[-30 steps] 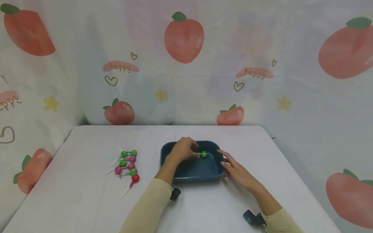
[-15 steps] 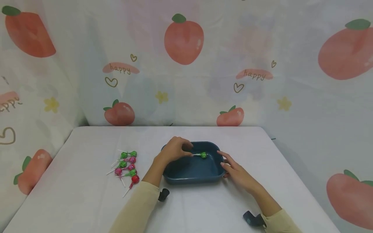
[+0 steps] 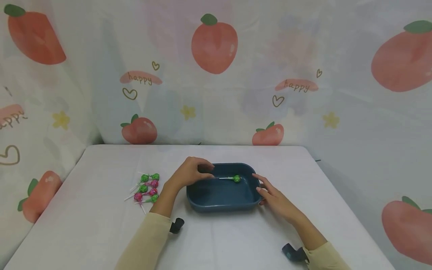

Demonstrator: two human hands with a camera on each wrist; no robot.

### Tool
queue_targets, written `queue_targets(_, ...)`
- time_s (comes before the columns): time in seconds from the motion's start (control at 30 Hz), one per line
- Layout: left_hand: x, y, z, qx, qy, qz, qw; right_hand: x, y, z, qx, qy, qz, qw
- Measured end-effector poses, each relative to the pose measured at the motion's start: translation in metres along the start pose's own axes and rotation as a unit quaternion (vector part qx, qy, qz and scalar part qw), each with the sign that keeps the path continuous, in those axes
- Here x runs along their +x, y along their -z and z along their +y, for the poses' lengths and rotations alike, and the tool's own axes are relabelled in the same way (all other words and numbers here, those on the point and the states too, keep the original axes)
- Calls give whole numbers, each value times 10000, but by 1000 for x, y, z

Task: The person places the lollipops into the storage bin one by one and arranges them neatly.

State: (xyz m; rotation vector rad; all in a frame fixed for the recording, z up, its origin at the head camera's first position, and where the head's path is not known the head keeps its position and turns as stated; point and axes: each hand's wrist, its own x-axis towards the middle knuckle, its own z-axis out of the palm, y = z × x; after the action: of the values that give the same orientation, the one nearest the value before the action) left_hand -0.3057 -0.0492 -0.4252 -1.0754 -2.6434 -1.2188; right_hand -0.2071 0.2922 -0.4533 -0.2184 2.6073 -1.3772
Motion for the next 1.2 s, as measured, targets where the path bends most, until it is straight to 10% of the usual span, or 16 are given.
queue_targets(0.87, -42, 31, -2, 142, -181, 734, 9970, -1, 6, -5, 107, 125, -7, 9999)
queue_targets(1.2, -59, 51, -17, 239, 362, 1092, 9931, 0, 3, -5, 208, 178, -86, 9996)
